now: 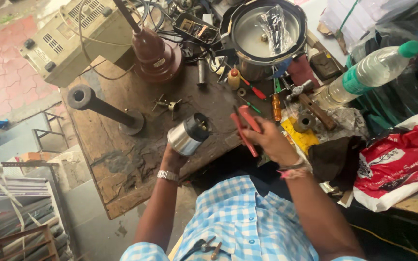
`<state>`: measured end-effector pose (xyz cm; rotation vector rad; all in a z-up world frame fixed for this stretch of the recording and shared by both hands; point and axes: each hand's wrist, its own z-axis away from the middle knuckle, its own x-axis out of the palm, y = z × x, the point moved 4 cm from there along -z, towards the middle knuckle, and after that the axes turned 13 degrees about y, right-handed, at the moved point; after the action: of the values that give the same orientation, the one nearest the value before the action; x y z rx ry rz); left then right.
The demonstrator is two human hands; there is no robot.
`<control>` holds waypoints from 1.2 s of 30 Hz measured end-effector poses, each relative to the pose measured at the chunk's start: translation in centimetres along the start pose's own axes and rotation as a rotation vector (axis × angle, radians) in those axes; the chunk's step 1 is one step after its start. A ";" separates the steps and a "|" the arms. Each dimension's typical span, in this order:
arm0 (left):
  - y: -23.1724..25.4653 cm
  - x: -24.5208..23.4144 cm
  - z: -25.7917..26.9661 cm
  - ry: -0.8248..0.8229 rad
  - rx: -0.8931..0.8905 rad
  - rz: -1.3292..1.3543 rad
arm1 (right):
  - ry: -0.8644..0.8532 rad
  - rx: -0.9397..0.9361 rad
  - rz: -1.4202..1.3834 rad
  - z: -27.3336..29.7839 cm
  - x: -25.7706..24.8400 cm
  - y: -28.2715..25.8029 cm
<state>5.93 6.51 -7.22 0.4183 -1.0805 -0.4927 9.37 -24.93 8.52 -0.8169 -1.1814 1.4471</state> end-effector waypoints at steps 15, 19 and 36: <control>2.0 2.6 0.7 -0.056 0.020 -0.160 | 0.146 -0.194 0.713 -0.6 -0.1 5.8; 4.7 4.8 1.1 0.064 0.117 -1.126 | 0.232 -0.362 1.163 -2.2 1.0 5.3; -1.0 16.6 0.8 -0.209 1.024 -1.957 | 0.638 -0.552 0.689 7.0 -1.7 13.7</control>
<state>11.36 -3.84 4.64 2.4320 -0.7108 -1.6666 -0.87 -27.75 -2.79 -2.0460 -0.8194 1.2030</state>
